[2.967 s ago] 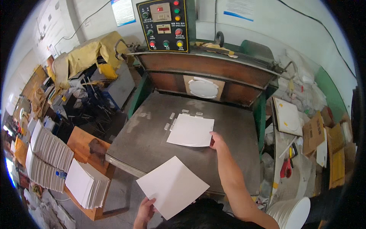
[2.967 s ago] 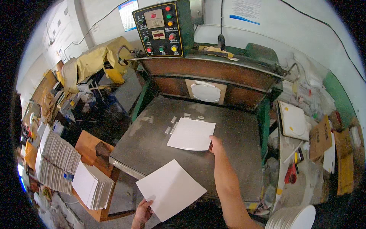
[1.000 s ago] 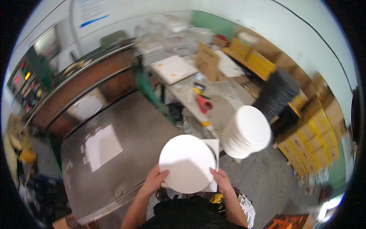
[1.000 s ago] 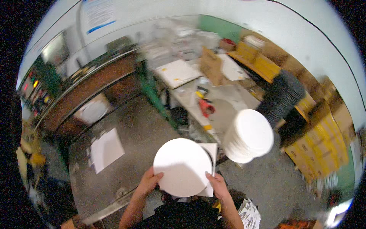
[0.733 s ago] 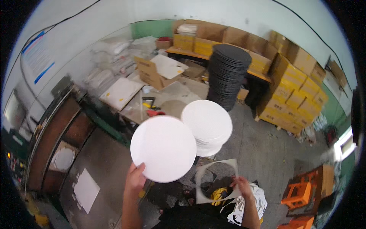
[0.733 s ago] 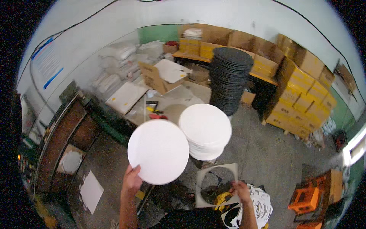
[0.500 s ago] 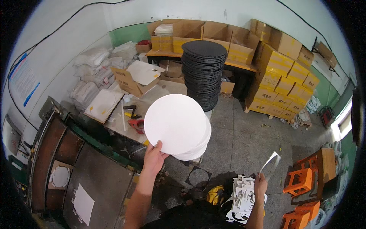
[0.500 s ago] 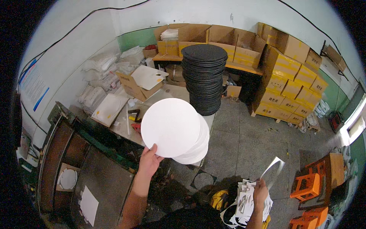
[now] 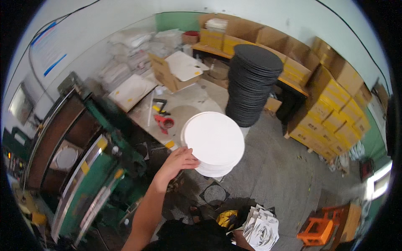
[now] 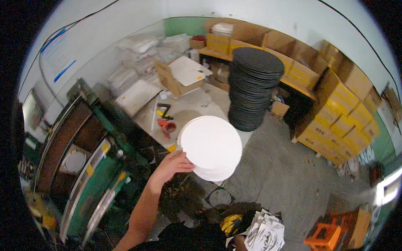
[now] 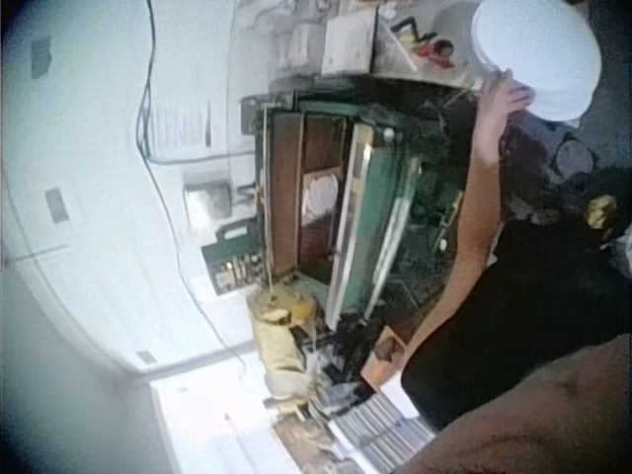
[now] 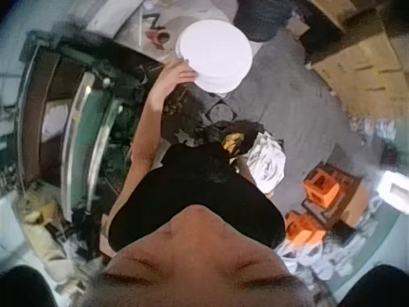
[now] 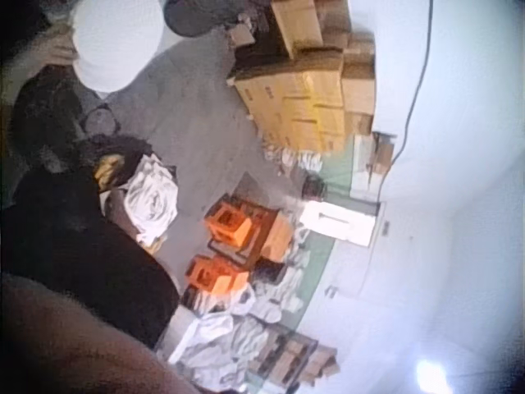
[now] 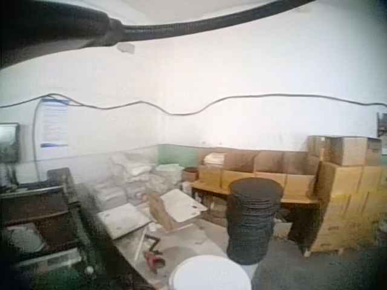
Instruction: The person picks up square paper sheets from a stack and places them into a die-cutting machine. They remove the cut circular paper pieces and place them onto a finished stack.
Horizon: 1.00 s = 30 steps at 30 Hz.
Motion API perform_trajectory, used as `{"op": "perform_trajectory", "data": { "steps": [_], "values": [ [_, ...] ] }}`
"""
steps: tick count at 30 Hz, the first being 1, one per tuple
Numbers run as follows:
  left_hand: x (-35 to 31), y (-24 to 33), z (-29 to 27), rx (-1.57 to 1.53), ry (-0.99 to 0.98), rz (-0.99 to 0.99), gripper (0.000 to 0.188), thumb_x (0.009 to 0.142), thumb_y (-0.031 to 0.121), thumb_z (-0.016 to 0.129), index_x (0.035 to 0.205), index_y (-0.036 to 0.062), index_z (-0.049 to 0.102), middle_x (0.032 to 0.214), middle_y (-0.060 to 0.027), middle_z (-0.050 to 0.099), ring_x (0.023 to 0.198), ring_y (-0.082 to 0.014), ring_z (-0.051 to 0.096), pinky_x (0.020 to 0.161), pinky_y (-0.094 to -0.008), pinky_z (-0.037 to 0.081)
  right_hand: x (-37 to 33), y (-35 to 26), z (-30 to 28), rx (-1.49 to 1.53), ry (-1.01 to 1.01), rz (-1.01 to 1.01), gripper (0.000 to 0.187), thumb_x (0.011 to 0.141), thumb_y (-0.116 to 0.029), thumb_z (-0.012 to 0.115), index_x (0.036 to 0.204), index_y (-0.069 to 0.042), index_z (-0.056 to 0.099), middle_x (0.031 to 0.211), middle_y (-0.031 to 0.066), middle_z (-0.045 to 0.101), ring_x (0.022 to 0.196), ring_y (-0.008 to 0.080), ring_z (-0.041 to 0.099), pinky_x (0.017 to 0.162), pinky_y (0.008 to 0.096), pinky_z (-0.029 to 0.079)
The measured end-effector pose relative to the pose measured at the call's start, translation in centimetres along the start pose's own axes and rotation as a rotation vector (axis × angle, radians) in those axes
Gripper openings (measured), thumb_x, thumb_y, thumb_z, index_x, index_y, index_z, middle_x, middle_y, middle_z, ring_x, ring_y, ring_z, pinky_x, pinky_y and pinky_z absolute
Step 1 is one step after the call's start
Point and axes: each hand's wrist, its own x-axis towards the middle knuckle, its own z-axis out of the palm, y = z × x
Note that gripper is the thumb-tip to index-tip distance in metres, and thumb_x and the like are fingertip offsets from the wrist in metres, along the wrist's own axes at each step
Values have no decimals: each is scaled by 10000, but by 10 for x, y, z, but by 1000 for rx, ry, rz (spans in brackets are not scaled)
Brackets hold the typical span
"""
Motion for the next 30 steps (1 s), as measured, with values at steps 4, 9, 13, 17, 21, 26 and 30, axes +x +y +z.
{"op": "perform_trajectory", "data": {
  "steps": [4,9,13,17,21,26,30],
  "values": [
    [-68,2,-68,434,270,142,459,974,228,560,1349,-4,433,900,-151,682,733,-179,663,663,-318,560,86,-58,57,297,-461,-164,313,960,-283,515,1185,-65,516,1036,112,602,886,260,595,763,446,509],
    [-285,-172,-213,333,918,-69,400,951,248,580,1283,31,526,883,-125,696,763,-212,672,704,-346,548,-75,-270,99,-223,-511,-334,286,973,-233,520,1114,7,581,1070,153,661,939,290,663,823,451,554],
    [-438,-277,-222,398,1360,-209,404,872,311,643,1179,50,615,970,-172,692,919,-302,666,824,-392,509,-54,-340,128,-607,-261,-421,268,986,-257,488,1105,-48,606,1069,140,668,906,285,669,772,446,550],
    [-624,-443,-178,150,2080,-225,368,858,282,632,1134,39,640,967,-191,688,1005,-304,651,836,-404,503,-116,-341,227,-996,-332,-530,258,984,-245,501,1112,-50,609,1048,136,672,884,261,669,736,422,545],
    [-758,-468,-127,86,2955,-471,220,865,148,622,1052,32,622,928,-153,655,872,-317,622,782,-418,490,-172,-302,314,-1265,-422,-614,248,982,-233,514,1120,-52,612,1027,132,676,862,237,670,700,398,541],
    [-864,-529,-106,-26,3066,-752,388,835,264,706,1072,-16,581,989,-169,617,921,-351,590,812,-449,472,-219,-243,423,-1564,-624,-724,239,980,-218,530,1130,-54,616,1000,128,682,834,207,670,655,368,535],
    [-911,-581,-97,-390,2883,-5,483,829,292,729,1155,-37,593,971,-112,689,851,-235,653,702,-363,501,-278,-177,458,-1642,-679,-768,238,980,-206,543,1141,-44,614,978,118,686,818,193,671,635,351,532]
  ]
}}
